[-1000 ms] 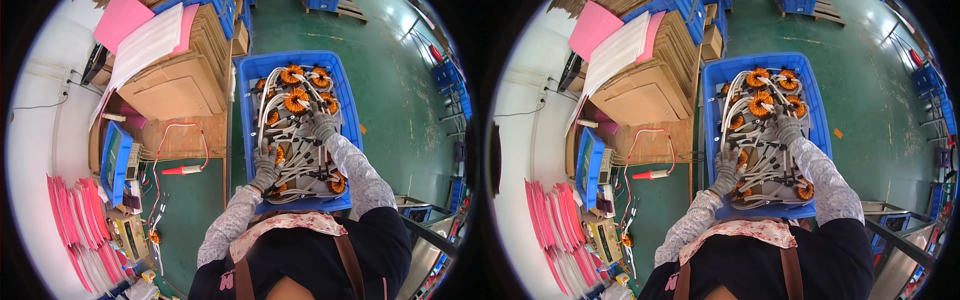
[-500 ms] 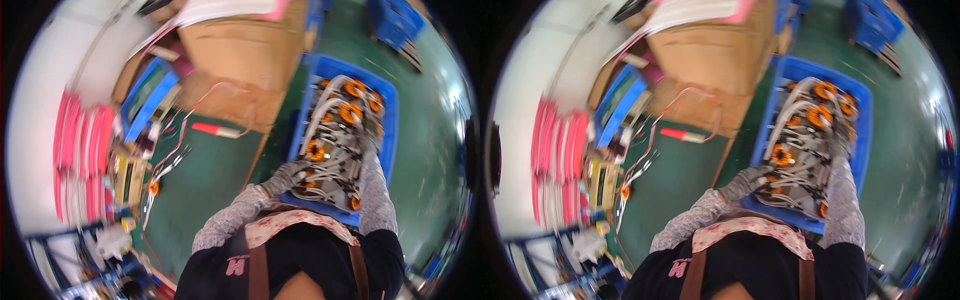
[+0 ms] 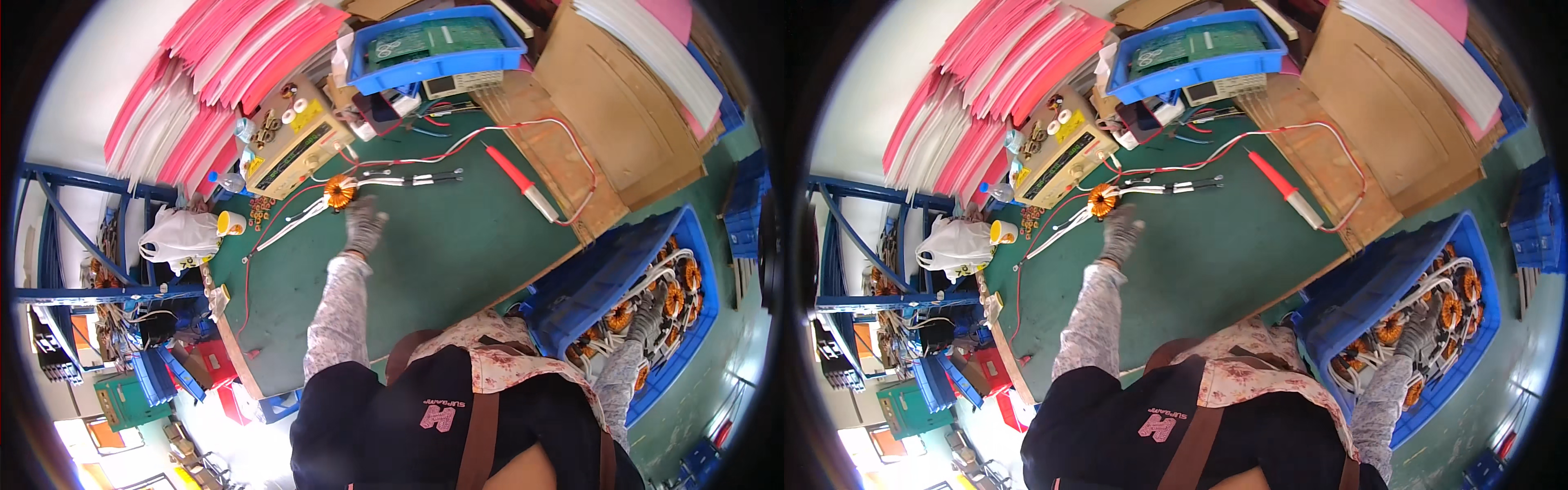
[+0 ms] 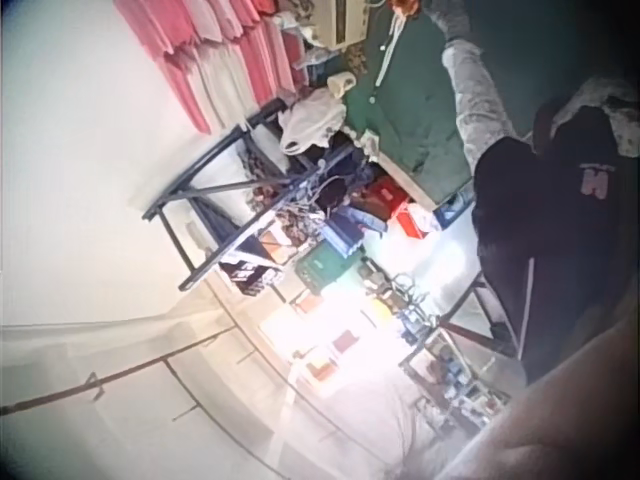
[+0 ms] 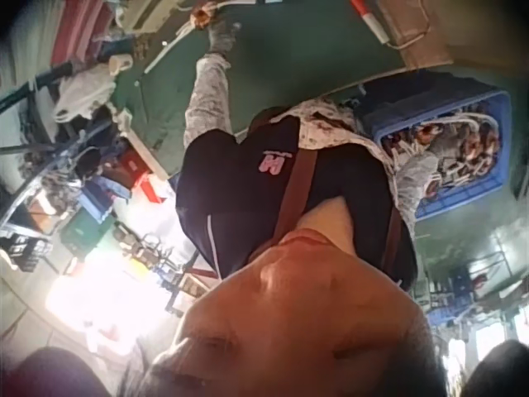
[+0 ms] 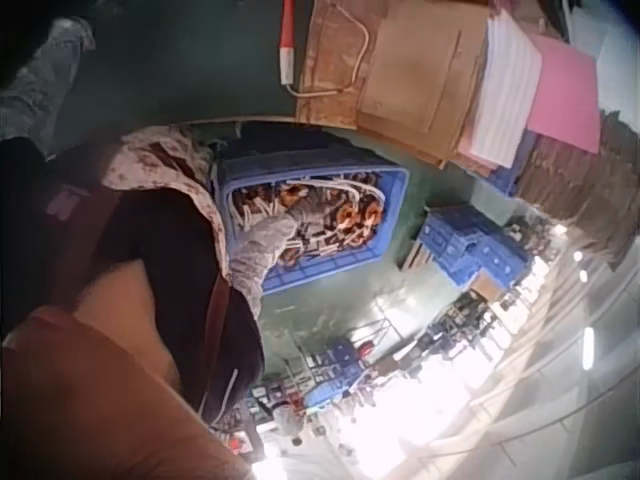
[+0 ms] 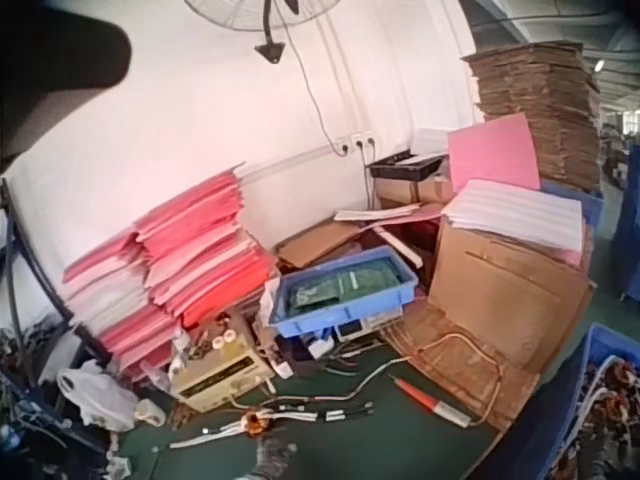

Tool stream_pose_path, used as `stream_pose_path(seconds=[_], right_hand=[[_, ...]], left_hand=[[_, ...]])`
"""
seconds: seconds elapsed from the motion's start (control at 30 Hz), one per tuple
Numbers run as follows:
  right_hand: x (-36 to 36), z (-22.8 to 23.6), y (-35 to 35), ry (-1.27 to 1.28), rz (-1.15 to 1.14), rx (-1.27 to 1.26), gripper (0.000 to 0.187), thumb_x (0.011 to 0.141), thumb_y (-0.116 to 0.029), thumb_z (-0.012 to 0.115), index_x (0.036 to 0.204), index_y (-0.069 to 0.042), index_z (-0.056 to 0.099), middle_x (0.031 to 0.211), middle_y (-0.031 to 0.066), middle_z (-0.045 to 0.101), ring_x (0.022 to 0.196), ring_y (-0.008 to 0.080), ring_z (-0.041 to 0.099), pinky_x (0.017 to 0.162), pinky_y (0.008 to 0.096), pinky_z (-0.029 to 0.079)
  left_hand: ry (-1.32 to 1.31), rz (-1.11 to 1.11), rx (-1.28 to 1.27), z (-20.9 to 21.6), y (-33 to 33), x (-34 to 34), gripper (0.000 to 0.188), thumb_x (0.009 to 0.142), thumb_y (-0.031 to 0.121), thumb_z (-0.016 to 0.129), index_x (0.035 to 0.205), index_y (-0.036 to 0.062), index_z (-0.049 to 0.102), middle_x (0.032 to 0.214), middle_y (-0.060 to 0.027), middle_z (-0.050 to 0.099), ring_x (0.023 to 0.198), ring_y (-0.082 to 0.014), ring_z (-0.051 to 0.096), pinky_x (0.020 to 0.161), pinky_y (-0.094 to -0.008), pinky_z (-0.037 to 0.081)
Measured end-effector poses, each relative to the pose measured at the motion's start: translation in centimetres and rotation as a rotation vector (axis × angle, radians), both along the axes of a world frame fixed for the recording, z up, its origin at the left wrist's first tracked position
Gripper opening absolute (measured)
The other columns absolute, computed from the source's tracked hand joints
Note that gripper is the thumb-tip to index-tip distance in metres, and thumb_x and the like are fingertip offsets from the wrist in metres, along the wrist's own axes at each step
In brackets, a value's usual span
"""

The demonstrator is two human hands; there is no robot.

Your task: The person tests multiple copper-wound electrical components on a workbench using a multimeter with red and black probes. After testing, the person places the components into a blue plastic bin.

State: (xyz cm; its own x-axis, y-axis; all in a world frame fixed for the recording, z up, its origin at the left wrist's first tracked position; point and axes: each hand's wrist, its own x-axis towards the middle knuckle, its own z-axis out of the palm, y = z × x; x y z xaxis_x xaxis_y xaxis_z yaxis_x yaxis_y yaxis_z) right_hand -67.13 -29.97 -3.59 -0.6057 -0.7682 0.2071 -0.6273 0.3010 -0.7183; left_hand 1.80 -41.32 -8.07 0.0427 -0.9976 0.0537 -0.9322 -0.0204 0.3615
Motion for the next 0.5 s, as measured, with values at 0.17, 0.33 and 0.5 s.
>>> stream_pose_path(seconds=[0.17,0.33,0.5], right_hand=[[14.0,4.7,-4.4,0.251,0.226,-0.06,0.038,0.085,-0.014,0.051,0.121,-0.004,0.047,0.124,0.0122,0.049,0.117,0.0247,0.044,0.099,0.0332,0.032],[20.3,4.4,-6.8,0.389,0.426,0.003,0.033,0.082,-0.01,0.051,0.115,-0.005,0.053,0.117,0.0128,0.054,0.11,0.0263,0.049,0.095,0.0349,0.037],[25.0,4.5,-7.5,0.342,0.513,0.077,0.026,0.08,-0.008,0.051,0.105,-0.007,0.058,0.107,0.0096,0.059,0.101,0.0264,0.054,0.09,0.0357,0.041]], left_hand=[[-0.49,0.379,0.39,-1.0,-3.7,11.6,0.069,0.078,0.039,0.056,0.135,0.0114,0.028,0.14,-0.0118,0.029,0.13,-0.0266,0.023,0.108,-0.0429,0.01],[-0.349,0.294,0.643,-1.6,-6.3,14.2,0.06,0.074,0.037,0.062,0.126,0.0143,0.042,0.132,-0.0102,0.04,0.124,-0.0279,0.035,0.103,-0.0407,0.025],[-0.254,0.268,0.693,-3.4,-6.8,15.0,0.054,0.065,0.037,0.072,0.107,0.0089,0.054,0.105,-0.0124,0.059,0.102,-0.0288,0.054,0.085,-0.0377,0.045]])
